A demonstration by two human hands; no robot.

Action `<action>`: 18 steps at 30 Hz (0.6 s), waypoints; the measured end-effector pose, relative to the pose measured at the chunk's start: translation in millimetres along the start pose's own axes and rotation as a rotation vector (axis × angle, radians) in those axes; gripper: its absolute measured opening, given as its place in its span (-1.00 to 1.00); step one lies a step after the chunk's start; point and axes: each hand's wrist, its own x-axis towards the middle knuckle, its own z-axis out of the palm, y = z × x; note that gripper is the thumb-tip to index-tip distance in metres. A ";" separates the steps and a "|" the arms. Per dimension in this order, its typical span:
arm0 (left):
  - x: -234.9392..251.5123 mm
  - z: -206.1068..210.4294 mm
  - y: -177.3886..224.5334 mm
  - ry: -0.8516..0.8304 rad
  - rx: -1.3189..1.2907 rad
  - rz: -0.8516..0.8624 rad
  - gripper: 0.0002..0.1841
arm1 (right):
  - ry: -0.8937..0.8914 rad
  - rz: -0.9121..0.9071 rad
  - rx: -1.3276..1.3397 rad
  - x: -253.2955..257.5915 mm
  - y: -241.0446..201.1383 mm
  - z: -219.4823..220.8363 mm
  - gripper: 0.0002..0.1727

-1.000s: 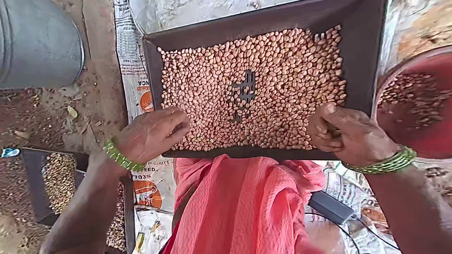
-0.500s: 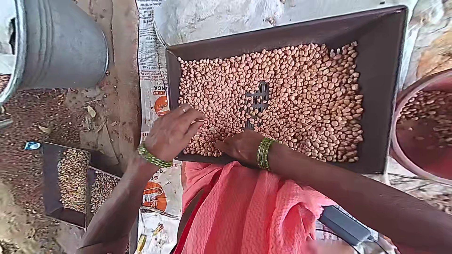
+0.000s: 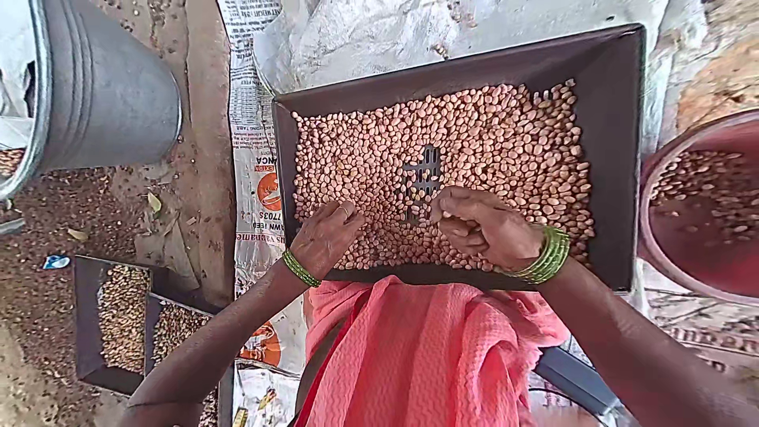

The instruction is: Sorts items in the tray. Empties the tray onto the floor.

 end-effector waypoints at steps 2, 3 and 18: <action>0.9 1.2 1.1 -0.010 0.009 0.020 -0.84 | 0.071 -0.020 0.006 -2.1 1.1 0.6 -0.56; 0.8 2.3 1.3 -0.005 0.017 0.030 -0.85 | 0.091 -0.022 -0.005 -2.3 1.9 2.1 -0.54; -4.2 -11.4 -6.0 0.070 -0.151 -0.037 -0.78 | -0.019 -0.004 -0.764 13.0 16.1 32.8 -0.72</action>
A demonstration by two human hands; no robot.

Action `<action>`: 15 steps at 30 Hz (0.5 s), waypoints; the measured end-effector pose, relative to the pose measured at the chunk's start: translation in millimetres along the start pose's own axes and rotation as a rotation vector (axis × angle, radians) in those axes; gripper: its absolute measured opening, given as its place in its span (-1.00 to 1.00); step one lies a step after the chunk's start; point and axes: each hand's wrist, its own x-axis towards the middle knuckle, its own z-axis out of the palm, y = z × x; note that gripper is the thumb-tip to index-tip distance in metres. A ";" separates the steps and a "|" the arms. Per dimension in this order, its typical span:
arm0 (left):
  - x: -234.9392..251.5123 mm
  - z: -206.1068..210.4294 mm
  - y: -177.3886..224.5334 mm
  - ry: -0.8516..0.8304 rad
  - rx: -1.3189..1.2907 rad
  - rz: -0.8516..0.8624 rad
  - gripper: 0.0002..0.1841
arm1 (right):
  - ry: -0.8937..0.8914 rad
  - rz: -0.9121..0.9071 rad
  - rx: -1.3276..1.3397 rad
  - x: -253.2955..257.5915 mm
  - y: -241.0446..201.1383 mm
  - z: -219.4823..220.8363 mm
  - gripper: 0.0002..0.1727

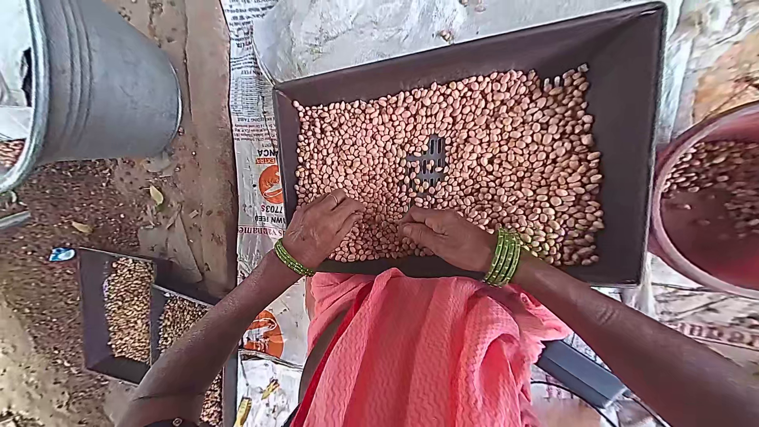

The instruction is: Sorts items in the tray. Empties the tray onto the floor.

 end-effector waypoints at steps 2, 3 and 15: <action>-1.1 2.1 1.7 -0.025 0.018 0.045 -0.79 | 0.012 0.008 0.044 0.8 1.5 -3.1 -0.73; -1.8 4.6 2.0 -0.041 0.039 0.082 -0.80 | 0.024 -0.009 0.066 1.9 4.2 -4.3 -0.74; 2.3 22.2 4.5 -0.141 0.178 0.021 -0.80 | -0.457 0.051 -0.790 24.6 -25.8 12.9 -0.63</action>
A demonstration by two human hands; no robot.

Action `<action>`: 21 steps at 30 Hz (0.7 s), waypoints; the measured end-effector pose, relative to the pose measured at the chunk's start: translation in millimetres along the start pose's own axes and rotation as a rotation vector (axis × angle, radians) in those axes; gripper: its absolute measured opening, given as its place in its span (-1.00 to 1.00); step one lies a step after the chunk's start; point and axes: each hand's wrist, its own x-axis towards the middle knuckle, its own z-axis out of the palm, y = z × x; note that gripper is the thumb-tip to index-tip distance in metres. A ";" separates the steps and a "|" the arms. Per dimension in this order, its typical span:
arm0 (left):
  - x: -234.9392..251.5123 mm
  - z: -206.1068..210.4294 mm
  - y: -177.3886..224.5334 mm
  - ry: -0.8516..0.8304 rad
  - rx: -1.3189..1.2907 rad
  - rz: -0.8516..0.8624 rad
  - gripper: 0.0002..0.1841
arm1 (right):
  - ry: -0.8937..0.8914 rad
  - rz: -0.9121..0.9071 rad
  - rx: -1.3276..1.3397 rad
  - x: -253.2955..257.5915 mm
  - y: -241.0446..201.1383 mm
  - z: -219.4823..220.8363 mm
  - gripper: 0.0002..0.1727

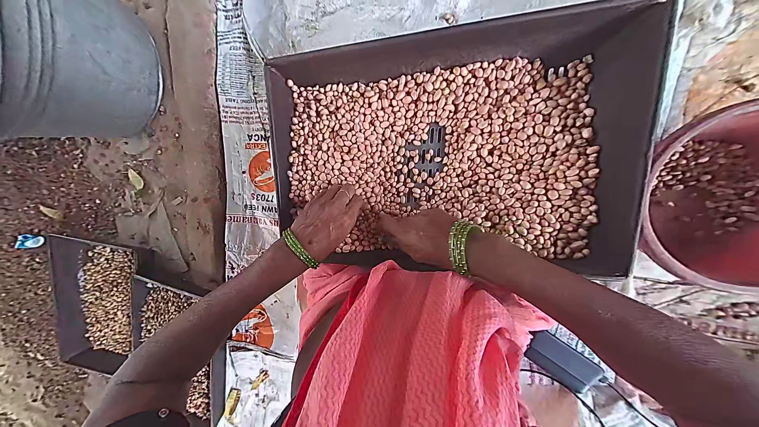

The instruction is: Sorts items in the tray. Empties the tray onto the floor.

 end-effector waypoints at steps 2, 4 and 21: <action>4.1 -12.5 -0.8 -0.025 -0.155 -0.082 -0.79 | 0.022 -0.037 -0.064 2.2 -1.2 0.7 -0.62; 3.0 -27.0 -6.9 0.053 -0.259 -0.140 -0.79 | 0.065 -0.072 -0.119 2.4 -2.6 2.0 -0.63; 1.6 -81.1 16.6 0.254 -0.485 0.011 -0.60 | 0.266 -0.051 1.562 -24.9 23.9 3.3 -0.43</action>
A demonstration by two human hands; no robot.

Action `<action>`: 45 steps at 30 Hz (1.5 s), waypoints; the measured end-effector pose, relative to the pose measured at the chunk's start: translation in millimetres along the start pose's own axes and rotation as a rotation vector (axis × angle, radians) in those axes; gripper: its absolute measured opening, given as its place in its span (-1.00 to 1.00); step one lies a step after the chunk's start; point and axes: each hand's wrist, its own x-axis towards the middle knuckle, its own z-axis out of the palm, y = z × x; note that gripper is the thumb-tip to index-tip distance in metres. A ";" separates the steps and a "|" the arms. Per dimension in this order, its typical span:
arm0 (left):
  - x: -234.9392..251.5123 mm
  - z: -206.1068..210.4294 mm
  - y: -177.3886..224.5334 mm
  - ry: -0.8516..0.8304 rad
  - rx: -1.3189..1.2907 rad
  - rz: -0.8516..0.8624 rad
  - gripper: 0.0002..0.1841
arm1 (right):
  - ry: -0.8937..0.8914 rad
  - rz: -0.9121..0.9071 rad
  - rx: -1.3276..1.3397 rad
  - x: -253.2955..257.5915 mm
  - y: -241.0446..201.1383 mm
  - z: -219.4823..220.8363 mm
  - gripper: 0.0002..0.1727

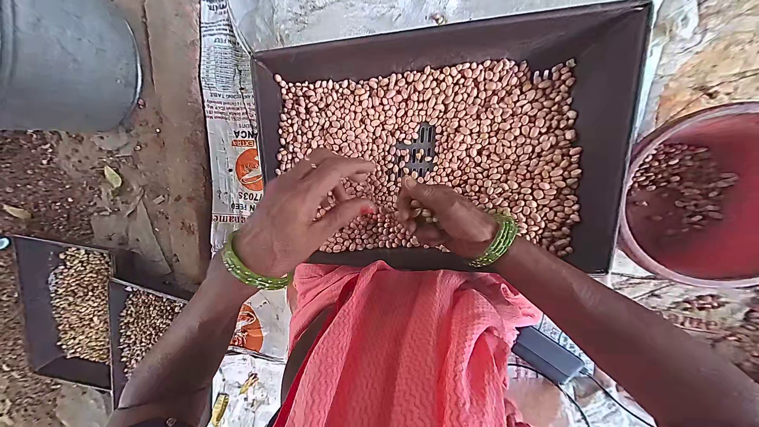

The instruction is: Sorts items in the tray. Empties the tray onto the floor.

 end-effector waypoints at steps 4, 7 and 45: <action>-30.1 -21.2 -22.8 0.028 0.100 -0.112 -0.63 | 0.046 -0.340 -0.715 -2.1 18.7 -7.3 -0.58; -52.2 -33.3 -33.6 0.068 0.126 -0.192 -0.63 | -0.128 -0.298 -1.298 -2.3 15.6 -0.6 -0.70; -78.9 -36.6 -50.4 -0.057 0.246 -0.361 -0.74 | -0.250 -0.450 -1.782 -22.3 15.6 -23.6 -0.66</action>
